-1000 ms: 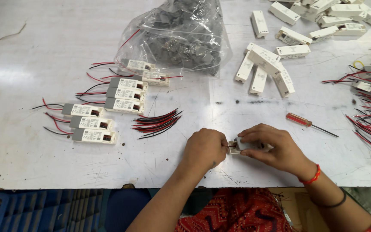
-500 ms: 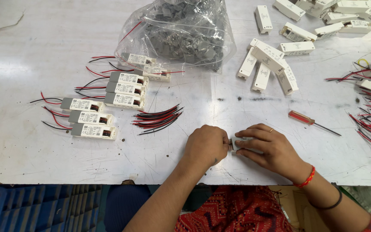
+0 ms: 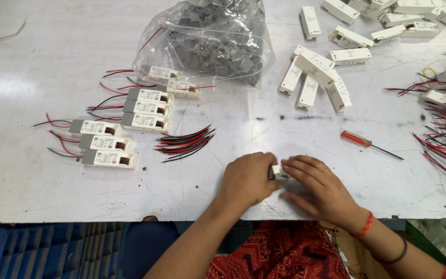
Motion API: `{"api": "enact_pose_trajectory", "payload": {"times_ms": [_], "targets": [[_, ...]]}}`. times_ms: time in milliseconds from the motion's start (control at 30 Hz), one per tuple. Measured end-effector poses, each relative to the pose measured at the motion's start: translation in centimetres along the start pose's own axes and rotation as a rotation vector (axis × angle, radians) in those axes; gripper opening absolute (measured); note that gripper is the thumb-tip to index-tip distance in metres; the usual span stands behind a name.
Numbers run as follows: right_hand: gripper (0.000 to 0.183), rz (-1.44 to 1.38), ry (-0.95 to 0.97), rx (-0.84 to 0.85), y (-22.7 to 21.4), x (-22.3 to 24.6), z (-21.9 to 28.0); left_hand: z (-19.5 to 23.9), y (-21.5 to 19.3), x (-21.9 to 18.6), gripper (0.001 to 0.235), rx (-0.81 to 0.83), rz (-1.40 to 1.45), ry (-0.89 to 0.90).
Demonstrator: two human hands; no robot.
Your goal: The person assembles small white electrical components by inserting red and black wires into terminal blocks and securing them with a screwdriver. They repeatedly attach gray plastic covers to the wired units and place finished assemblies into a stack on the table.
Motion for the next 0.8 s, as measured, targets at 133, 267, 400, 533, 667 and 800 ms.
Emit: {"api": "enact_pose_trajectory", "payload": {"times_ms": [133,267,400,533,667,800], "targets": [[0.058,0.086,0.102,0.076,-0.5,-0.2,-0.2,0.0,0.8,0.0,0.03,-0.083,-0.043,0.13],[0.05,0.084,0.084,0.058,0.0,0.0,-0.3,0.2,1.1,0.2,0.035,-0.139,0.039,0.278],[0.046,0.073,0.119,0.002,0.4,-0.4,-0.2,0.6,1.4,0.5,0.038,-0.184,0.078,0.319],[0.044,0.023,0.154,-0.014,0.4,-1.0,0.0,0.8,1.7,0.7,0.037,-0.191,0.104,0.336],[0.043,0.034,0.157,-0.042,0.6,-0.8,0.2,0.9,2.1,0.8,0.036,-0.196,0.101,0.342],[0.042,0.061,0.152,-0.06,0.9,-0.8,0.4,0.8,1.9,0.7,0.031,-0.226,0.093,0.366]]}}
Point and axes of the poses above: each hand's wrist, its own z-axis away from the middle knuckle, its own y-axis out of the palm, x = y × z, the point moved 4 cm from there along -z, towards the middle knuckle, and after that the axes turned 7 degrees about -x, right-handed, at the moved point
